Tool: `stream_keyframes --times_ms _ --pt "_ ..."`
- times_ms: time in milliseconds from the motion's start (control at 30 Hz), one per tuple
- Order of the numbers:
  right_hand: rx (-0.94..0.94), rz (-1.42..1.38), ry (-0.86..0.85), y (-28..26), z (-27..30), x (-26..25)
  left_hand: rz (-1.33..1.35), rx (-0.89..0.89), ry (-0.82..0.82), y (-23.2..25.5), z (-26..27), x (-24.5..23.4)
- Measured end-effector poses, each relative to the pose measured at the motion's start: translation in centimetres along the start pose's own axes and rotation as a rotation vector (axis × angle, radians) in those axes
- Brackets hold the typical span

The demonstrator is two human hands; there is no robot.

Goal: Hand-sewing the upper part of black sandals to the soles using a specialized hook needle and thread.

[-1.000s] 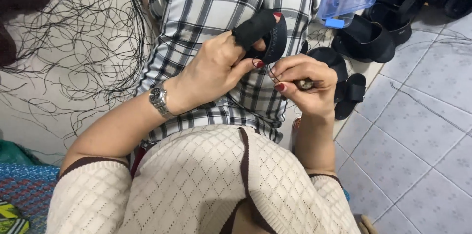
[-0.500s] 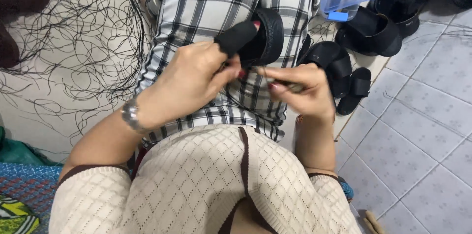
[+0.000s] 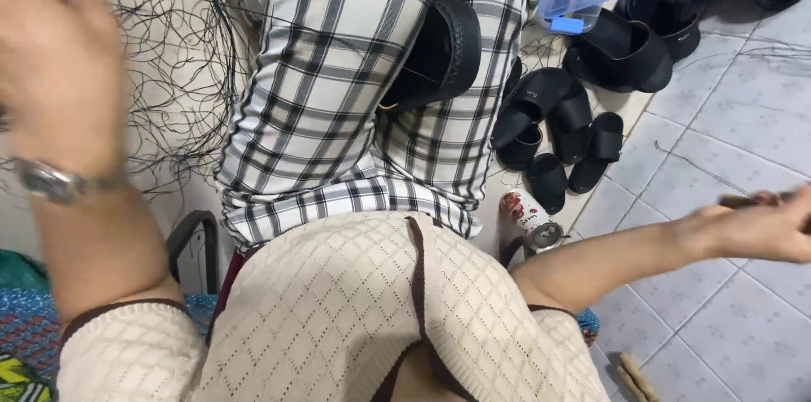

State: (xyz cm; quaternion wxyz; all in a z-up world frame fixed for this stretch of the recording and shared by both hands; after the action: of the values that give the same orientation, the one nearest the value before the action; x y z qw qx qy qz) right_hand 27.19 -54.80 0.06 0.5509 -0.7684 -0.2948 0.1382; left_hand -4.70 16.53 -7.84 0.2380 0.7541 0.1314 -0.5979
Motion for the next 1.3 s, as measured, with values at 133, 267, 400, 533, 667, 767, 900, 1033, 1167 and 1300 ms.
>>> stream_keyframes --times_ms 133,267,400,533,667,767,900,1033,1167,1300 --pt "-0.32 0.219 -1.031 -9.4 21.0 13.0 0.387 0.475 -0.096 16.1 -2.9 -1.0" --pt "-0.021 0.241 -1.81 -10.4 36.5 14.7 0.557 0.529 -0.314 22.6 -4.1 0.0" --pt "0.004 0.157 -1.745 -8.6 37.3 14.7 0.533 0.483 -0.231 22.5 -4.4 0.2" --pt "0.162 0.04 -1.648 -6.7 37.3 14.6 0.558 0.352 -0.162 22.3 -4.5 0.7" --pt "0.176 0.022 -1.555 -6.2 37.0 14.7 0.502 0.261 -0.023 22.1 -4.4 0.2" --pt "0.161 -0.022 -1.694 -8.0 37.2 15.2 0.463 0.26 0.04 22.0 -4.0 -0.2" --pt "-0.021 0.006 -1.655 -8.5 36.4 14.9 0.484 0.267 0.073 22.3 -3.7 -0.6" --pt "-0.163 0.02 -1.889 -14.1 36.8 13.8 0.611 0.335 0.005 21.5 -2.9 -1.5" --pt "-0.333 -0.305 -2.442 -23.1 41.4 11.9 0.671 0.532 0.2 24.0 -0.8 -4.6" --pt "-0.101 -0.651 -2.673 -19.4 37.0 9.8 1.741 0.248 -0.173 11.7 -2.7 2.1"
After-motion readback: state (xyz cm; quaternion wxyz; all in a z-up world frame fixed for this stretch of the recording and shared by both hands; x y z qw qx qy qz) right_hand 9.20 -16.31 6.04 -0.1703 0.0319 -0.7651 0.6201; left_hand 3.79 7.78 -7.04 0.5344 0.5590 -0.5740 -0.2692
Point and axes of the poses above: each hand's wrist, its own z-axis away from the middle knuckle, its own x-axis out of the palm, y = z × x, the point moved 9 cm from there along -z, towards the middle knuckle, and after that the axes turned 1 degree about x, right-handed, at the moved point
